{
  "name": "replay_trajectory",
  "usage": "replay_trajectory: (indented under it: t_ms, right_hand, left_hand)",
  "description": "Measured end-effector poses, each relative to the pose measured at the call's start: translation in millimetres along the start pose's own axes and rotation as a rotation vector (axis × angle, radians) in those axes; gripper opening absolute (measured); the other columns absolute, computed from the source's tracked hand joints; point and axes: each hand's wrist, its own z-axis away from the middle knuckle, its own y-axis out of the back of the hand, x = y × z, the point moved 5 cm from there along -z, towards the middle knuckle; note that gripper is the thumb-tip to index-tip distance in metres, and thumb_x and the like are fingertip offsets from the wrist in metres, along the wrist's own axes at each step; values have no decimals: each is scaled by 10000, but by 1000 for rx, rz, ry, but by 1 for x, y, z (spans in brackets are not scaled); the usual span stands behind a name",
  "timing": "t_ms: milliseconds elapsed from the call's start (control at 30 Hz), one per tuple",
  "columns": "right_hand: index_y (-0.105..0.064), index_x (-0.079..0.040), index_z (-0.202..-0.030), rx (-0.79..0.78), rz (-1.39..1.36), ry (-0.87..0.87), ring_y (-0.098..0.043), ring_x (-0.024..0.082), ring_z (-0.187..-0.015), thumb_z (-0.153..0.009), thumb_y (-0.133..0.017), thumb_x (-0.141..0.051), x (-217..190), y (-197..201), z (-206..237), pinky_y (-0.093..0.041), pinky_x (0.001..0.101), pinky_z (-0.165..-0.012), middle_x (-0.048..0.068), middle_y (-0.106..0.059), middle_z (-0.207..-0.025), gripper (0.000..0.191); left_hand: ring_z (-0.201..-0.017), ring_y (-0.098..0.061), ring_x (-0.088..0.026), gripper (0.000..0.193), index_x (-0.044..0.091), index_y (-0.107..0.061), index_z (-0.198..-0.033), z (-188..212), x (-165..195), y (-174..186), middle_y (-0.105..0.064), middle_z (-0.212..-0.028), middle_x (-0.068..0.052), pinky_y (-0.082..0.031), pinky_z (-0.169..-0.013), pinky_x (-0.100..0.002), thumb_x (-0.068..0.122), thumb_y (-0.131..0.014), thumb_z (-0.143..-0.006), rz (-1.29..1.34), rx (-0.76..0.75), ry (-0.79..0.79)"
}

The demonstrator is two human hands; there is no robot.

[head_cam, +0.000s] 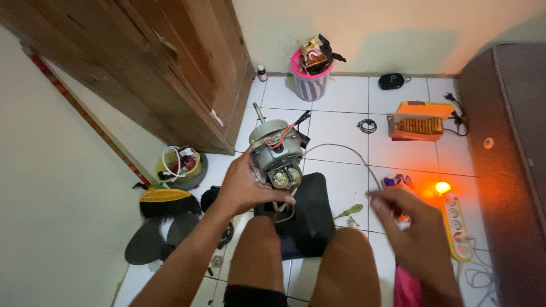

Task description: The person sits on the floor servicing a disassembled electric fan motor. They wipe the motor housing and a white plastic part with tissue, unscrew and reposition components by hand, and use a screwdriver to tighten screws on the motor assembly.

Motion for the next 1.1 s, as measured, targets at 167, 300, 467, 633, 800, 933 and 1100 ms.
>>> replay_trajectory:
  t_ms: [167,300,467,633,800,933,1100]
  right_hand:
    - [-775,-29,-1009,-56,-53,-39,-662,131,-683,-833,-745,-98,-20,-21,29,-545,279,-667,48,-736,-839,191]
    - [-749,-23,-1006,-23,-92,151,-658,134,-688,-822,-761,-83,-50,-28,12,-538,274,-657,51,-743,-848,194]
    - [-751,-33,-1029,-103,-174,219,-684,130,-730,-827,-753,-62,-72,-44,-15,-541,269,-640,55,-741,-894,204]
    - [-749,-34,-1080,-180,-204,207,-671,147,-770,-785,-779,-60,-89,-57,-23,-541,267,-679,68,-722,-954,298]
    - [-733,-26,-1105,-200,-263,253,-713,180,-857,-771,-810,-97,-97,-66,-22,-559,294,-761,80,-728,-1016,351]
    - [-719,-20,-1100,-229,-214,263,-733,213,-912,-757,-833,-149,-97,-79,-23,-575,318,-778,99,-716,-1054,384]
    - [-724,-14,-1064,-171,-249,338,-737,243,-932,-780,-833,-137,-100,-82,-23,-581,325,-803,112,-724,-1052,328]
  left_hand:
    - [-1083,-720,-144,1024,49,-602,-1285,-3,-2,-9,-754,-1163,-53,-563,-966,-329,332,-1021,-395,-44,29,141]
    - [-1115,-704,-140,953,39,-591,-1314,-5,2,-10,-752,-1207,-50,-563,-987,-327,205,-1004,-471,173,3,83]
    - [-1121,-694,-144,863,23,-598,-1318,0,-4,-9,-744,-1208,-41,-565,-991,-323,62,-972,-542,334,-53,66]
    - [-1088,-667,-125,883,36,-584,-1329,4,-23,-6,-720,-1183,-13,-565,-964,-305,54,-964,-532,466,-119,62]
    - [-1011,-662,-133,771,18,-643,-1277,1,-43,-1,-723,-1123,-31,-560,-897,-329,-6,-910,-554,418,-156,164]
    - [-1048,-705,-117,702,29,-658,-1233,2,-43,1,-756,-1129,-19,-570,-947,-303,14,-918,-582,246,-123,201]
    - [-1012,-682,-124,731,40,-640,-1260,6,-33,1,-736,-1129,-38,-570,-906,-317,39,-908,-580,395,-158,181]
